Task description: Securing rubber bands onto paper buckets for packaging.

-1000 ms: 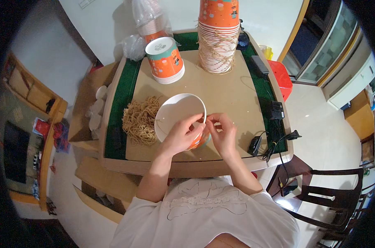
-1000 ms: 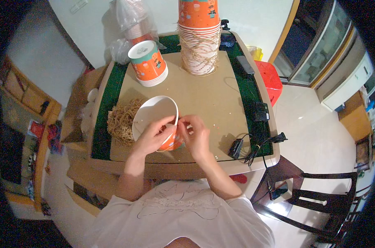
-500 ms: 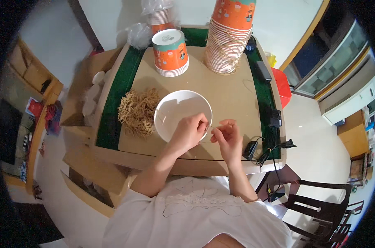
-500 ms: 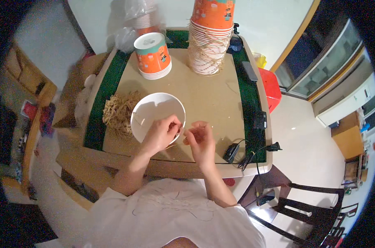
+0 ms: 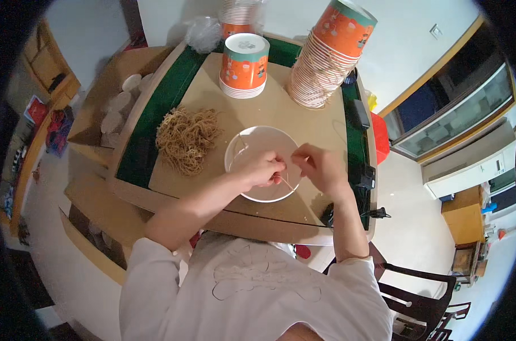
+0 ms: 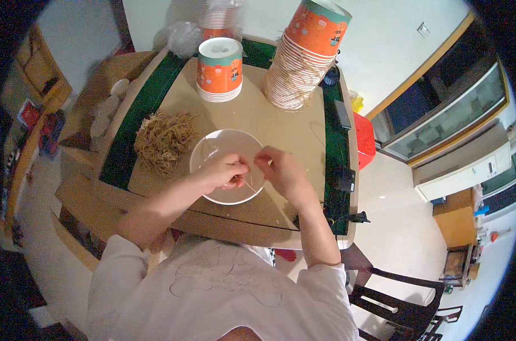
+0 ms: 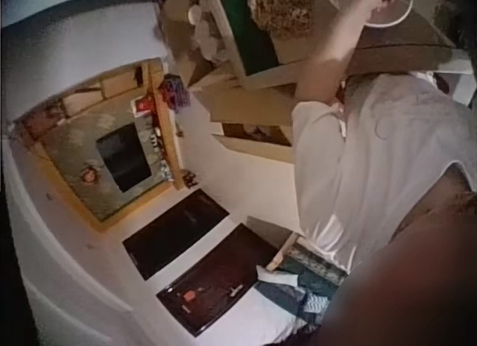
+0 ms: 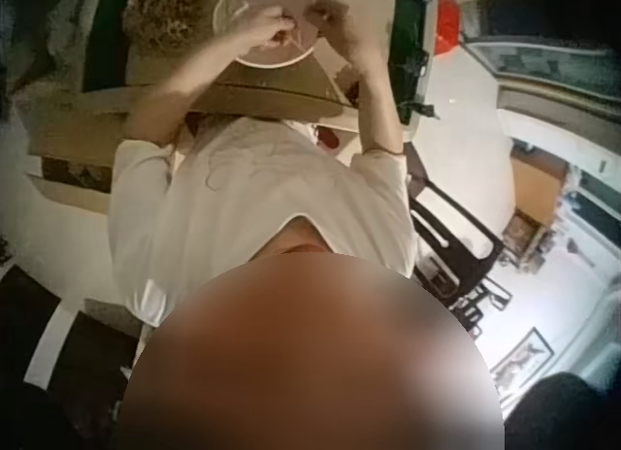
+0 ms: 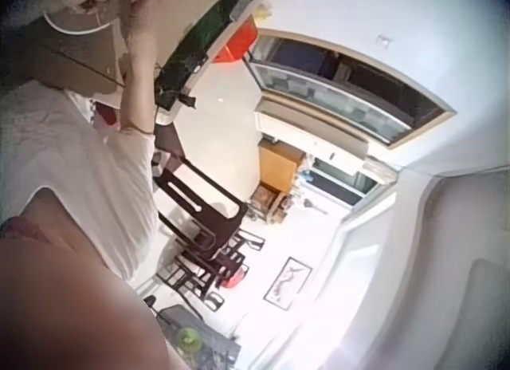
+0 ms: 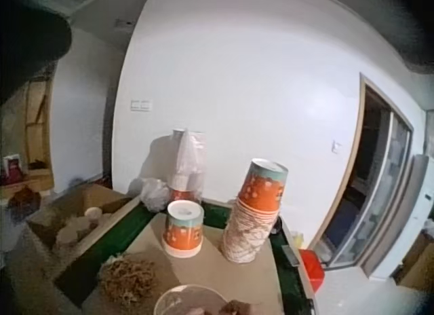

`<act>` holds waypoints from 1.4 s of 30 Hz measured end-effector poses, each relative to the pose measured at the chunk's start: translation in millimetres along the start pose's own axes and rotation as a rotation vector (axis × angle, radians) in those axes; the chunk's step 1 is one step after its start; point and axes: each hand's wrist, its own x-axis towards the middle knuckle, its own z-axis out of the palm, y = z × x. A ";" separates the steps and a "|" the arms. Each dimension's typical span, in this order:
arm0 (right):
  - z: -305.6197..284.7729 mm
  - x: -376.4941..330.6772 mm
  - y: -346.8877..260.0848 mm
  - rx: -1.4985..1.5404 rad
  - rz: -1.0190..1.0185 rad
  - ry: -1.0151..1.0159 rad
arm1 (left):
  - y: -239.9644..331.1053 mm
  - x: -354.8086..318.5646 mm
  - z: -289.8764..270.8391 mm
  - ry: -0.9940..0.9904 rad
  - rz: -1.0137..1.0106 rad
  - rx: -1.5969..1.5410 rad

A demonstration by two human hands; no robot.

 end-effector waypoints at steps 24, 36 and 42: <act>38.4 -31.0 34.8 0.503 0.082 0.156 | -15.2 -18.3 20.3 0.336 0.907 1.187; 73.6 -51.3 18.1 0.232 -0.159 0.666 | -9.2 -8.3 8.9 -0.028 0.173 -0.105; 71.7 -51.7 12.0 0.153 -0.202 0.665 | -12.2 -8.2 5.5 -0.012 0.193 -0.101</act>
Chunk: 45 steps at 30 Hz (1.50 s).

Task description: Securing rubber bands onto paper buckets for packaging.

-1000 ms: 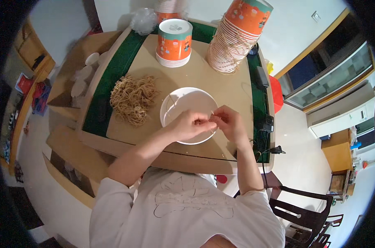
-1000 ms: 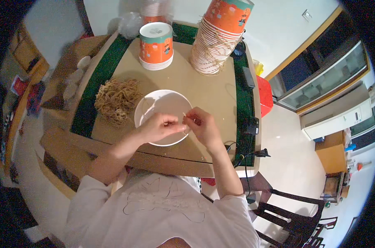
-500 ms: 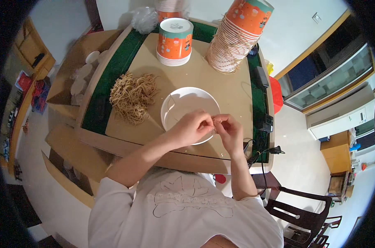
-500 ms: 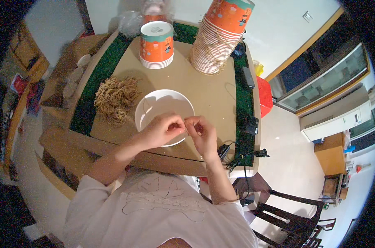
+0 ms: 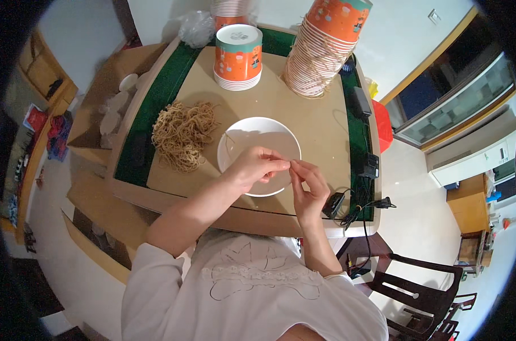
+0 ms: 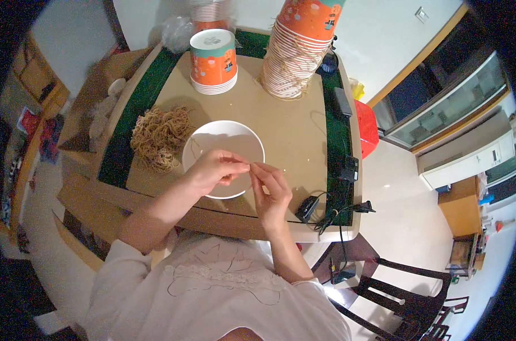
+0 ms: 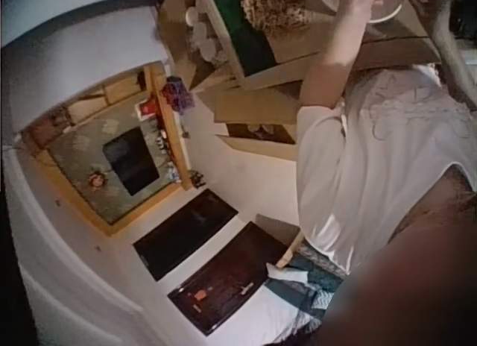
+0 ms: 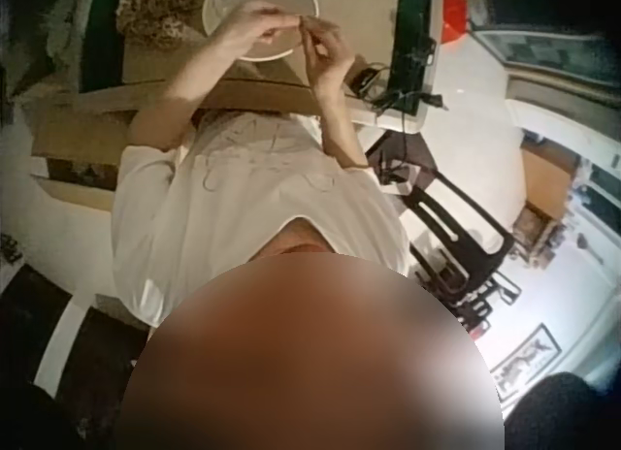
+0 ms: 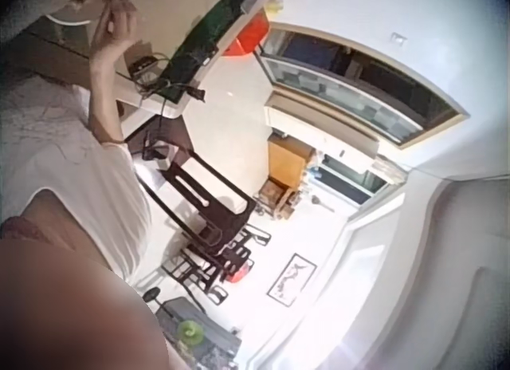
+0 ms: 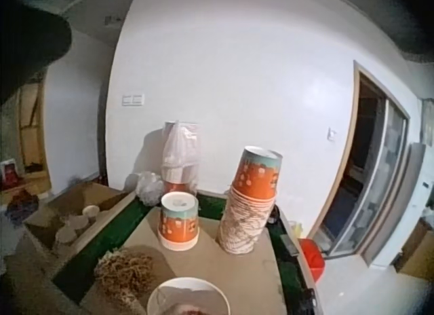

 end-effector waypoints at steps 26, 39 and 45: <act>0.8 0.4 18.0 0.352 0.370 -0.055 | 0.4 -8.6 18.6 0.248 0.443 0.606; 0.4 1.5 12.0 0.364 0.404 -0.061 | 0.4 -9.2 19.4 0.314 0.596 0.735; 4.5 2.5 16.1 0.370 0.362 -0.028 | -1.0 -8.9 23.0 0.328 0.661 0.776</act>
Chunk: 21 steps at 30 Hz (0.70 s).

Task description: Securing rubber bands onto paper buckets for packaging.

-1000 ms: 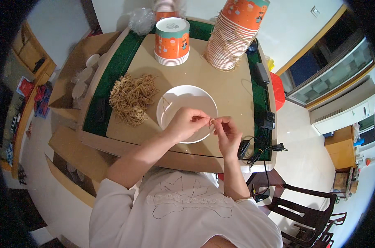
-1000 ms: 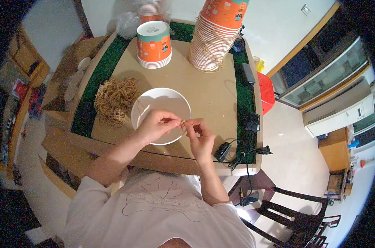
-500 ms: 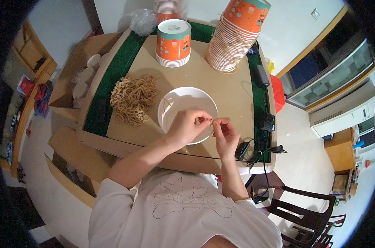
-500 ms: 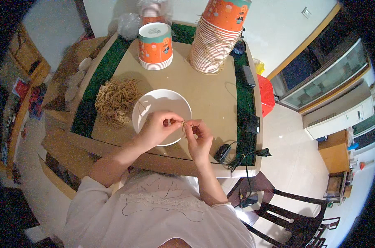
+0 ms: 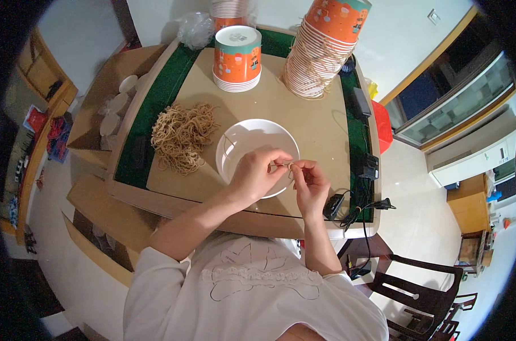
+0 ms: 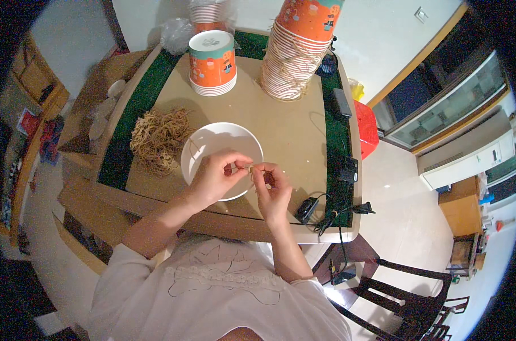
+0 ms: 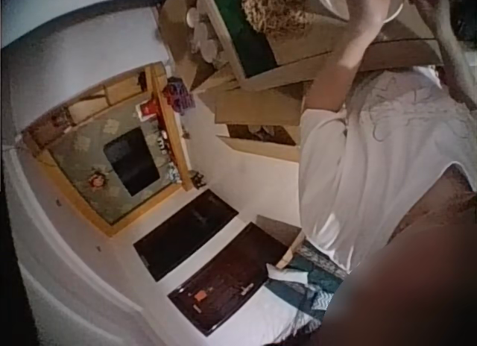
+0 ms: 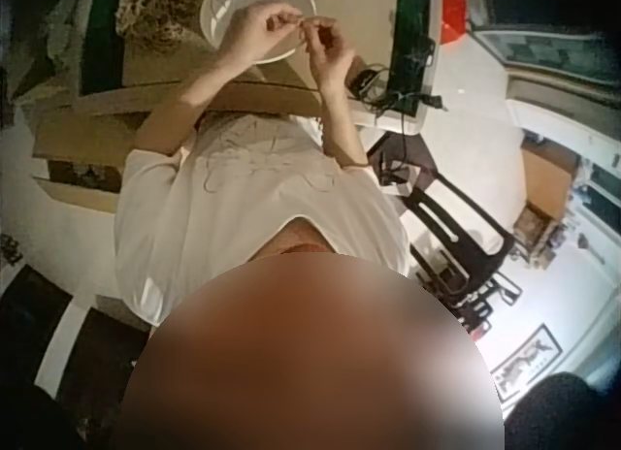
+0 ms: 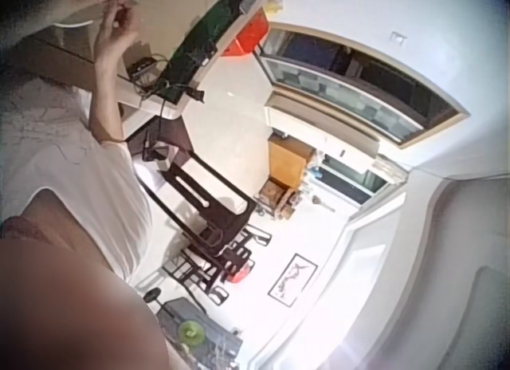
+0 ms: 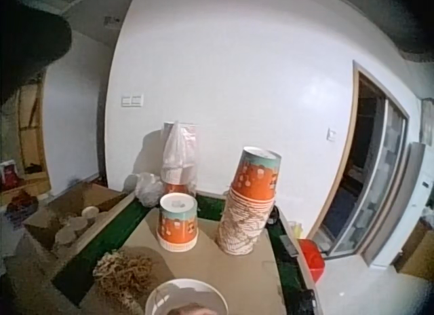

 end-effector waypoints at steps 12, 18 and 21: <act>-1.4 0.3 -2.9 -0.066 0.032 -0.017 | 4.7 -1.2 0.1 0.054 0.118 0.148; -2.0 1.6 1.1 -0.080 -0.018 -0.053 | 6.5 0.9 -2.3 0.026 -0.014 -0.064; -1.8 1.7 4.5 -0.106 -0.023 -0.037 | 3.3 2.0 -2.5 0.008 -0.039 -0.058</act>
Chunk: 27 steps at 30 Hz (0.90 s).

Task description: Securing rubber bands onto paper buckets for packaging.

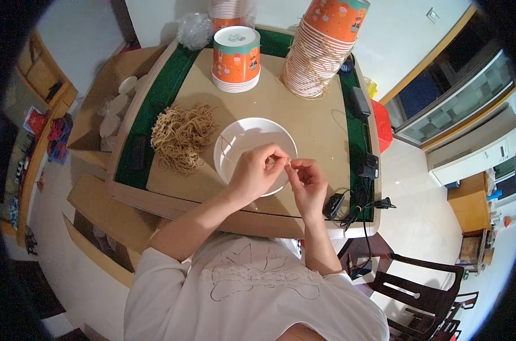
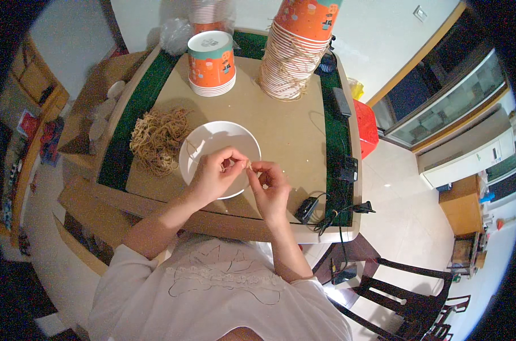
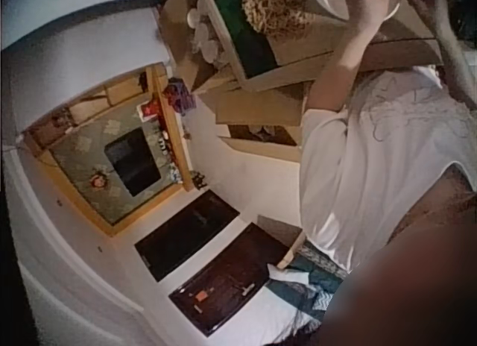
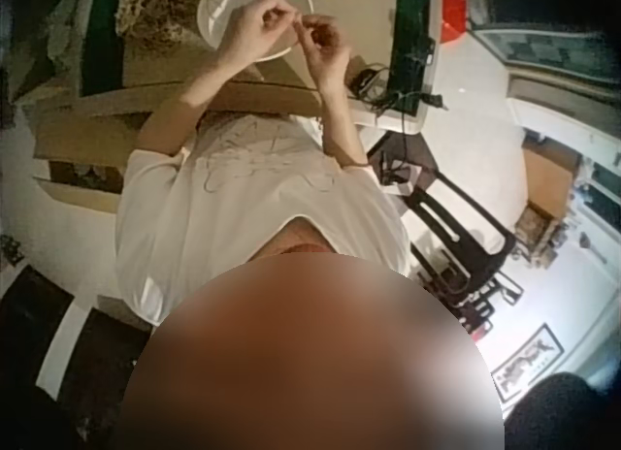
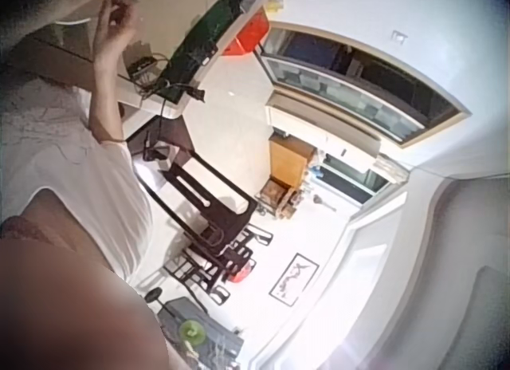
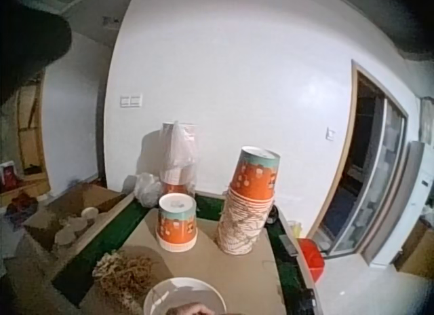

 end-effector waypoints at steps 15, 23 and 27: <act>7.1 2.8 -17.6 -0.078 -0.041 0.066 | -4.6 2.7 1.9 0.012 -0.020 -0.029; 5.4 4.1 -18.9 -0.302 -0.264 0.104 | -1.2 2.9 -0.1 -0.051 -0.077 -0.013; 2.5 4.5 -9.7 -0.258 -0.237 0.110 | 0.7 2.6 -1.0 -0.045 -0.067 -0.045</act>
